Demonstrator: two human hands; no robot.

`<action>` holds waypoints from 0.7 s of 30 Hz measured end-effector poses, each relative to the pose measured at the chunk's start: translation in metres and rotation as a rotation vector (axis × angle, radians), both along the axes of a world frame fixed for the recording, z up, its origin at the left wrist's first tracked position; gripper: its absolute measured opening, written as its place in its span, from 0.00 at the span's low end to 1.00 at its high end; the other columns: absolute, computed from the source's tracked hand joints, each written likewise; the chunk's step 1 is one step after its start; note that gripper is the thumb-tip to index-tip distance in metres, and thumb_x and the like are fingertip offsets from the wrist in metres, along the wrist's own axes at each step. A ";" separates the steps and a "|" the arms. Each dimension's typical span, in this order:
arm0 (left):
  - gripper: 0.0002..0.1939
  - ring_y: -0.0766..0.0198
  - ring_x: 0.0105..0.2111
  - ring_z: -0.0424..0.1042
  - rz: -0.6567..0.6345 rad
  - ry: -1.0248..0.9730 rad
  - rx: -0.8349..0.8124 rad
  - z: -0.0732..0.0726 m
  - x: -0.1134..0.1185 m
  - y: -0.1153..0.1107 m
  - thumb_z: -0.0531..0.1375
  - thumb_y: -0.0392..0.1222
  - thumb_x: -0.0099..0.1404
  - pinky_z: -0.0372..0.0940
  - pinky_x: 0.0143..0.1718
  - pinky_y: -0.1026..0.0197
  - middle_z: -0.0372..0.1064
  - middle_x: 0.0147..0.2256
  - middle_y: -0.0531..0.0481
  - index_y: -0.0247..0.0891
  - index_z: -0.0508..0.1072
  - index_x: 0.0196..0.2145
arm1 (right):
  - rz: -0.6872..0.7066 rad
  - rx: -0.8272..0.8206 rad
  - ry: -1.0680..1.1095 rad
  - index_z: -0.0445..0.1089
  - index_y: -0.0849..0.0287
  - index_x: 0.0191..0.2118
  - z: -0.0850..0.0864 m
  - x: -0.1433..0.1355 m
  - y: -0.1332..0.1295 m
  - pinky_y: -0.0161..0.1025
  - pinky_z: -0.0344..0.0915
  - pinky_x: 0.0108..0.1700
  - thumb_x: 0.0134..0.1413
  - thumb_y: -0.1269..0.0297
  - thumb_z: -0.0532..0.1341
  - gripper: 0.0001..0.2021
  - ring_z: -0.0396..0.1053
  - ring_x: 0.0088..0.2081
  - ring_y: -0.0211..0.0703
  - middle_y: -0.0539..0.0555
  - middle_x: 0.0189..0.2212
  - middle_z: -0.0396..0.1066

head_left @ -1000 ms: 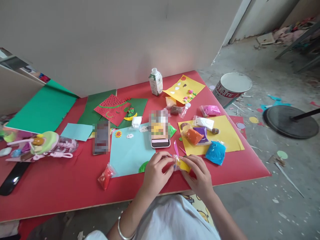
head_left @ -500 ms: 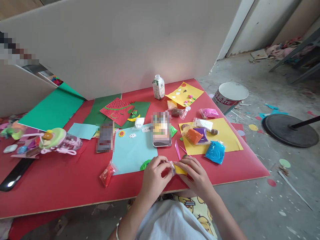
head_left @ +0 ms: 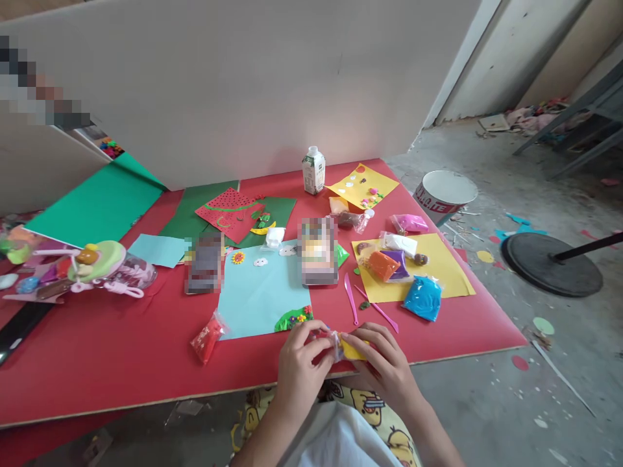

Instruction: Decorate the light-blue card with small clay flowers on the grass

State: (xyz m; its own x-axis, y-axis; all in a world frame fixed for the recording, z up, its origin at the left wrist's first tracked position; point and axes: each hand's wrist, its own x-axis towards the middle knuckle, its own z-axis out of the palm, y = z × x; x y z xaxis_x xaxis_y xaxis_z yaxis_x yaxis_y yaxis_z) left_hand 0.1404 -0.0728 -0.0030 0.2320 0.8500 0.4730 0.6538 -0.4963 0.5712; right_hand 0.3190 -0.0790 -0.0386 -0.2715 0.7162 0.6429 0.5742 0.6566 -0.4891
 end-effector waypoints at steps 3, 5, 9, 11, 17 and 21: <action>0.08 0.64 0.33 0.73 -0.021 0.061 0.047 0.004 -0.004 0.003 0.58 0.29 0.63 0.71 0.34 0.62 0.73 0.33 0.49 0.39 0.74 0.31 | 0.025 -0.003 -0.019 0.64 0.54 0.60 0.000 0.000 -0.002 0.45 0.73 0.42 0.62 0.74 0.55 0.21 0.71 0.42 0.47 0.57 0.39 0.73; 0.08 0.64 0.32 0.74 -0.010 0.086 0.099 0.009 -0.011 0.006 0.57 0.29 0.64 0.71 0.34 0.62 0.73 0.31 0.50 0.39 0.73 0.32 | -0.020 0.007 -0.007 0.65 0.52 0.60 0.000 0.001 -0.003 0.45 0.73 0.41 0.62 0.75 0.56 0.22 0.71 0.41 0.47 0.56 0.39 0.73; 0.08 0.66 0.34 0.76 0.102 -0.047 0.082 0.017 -0.033 0.014 0.58 0.30 0.66 0.72 0.37 0.65 0.75 0.32 0.51 0.40 0.73 0.37 | -0.187 0.073 0.009 0.66 0.50 0.60 -0.001 0.010 -0.002 0.45 0.72 0.39 0.58 0.76 0.59 0.25 0.71 0.39 0.48 0.55 0.37 0.72; 0.07 0.67 0.32 0.76 0.155 -0.108 0.037 0.017 -0.042 0.018 0.58 0.31 0.66 0.73 0.35 0.66 0.76 0.32 0.52 0.40 0.74 0.38 | -0.245 0.106 0.004 0.66 0.50 0.60 -0.003 0.016 0.000 0.45 0.72 0.38 0.56 0.77 0.61 0.27 0.71 0.39 0.49 0.55 0.37 0.72; 0.06 0.67 0.30 0.77 0.174 -0.238 -0.136 0.008 -0.039 0.021 0.59 0.33 0.65 0.74 0.32 0.67 0.77 0.32 0.51 0.39 0.76 0.36 | -0.351 0.096 -0.016 0.63 0.47 0.62 -0.011 0.020 0.009 0.48 0.73 0.39 0.55 0.77 0.62 0.30 0.71 0.39 0.50 0.56 0.38 0.71; 0.05 0.67 0.29 0.77 0.152 -0.282 -0.169 0.007 -0.034 0.026 0.59 0.34 0.65 0.73 0.30 0.68 0.77 0.30 0.51 0.39 0.76 0.35 | -0.371 0.096 -0.052 0.63 0.47 0.62 -0.012 0.016 0.010 0.48 0.73 0.38 0.55 0.77 0.63 0.30 0.71 0.39 0.50 0.56 0.38 0.71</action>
State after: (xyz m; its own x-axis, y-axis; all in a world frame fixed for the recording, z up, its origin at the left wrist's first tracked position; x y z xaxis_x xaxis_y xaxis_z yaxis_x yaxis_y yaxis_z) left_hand 0.1066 -0.0472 0.0035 -0.0224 0.9362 0.3506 0.5178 -0.2891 0.8051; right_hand 0.3354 -0.0690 -0.0510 -0.0392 0.7092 0.7039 0.8036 0.4411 -0.3997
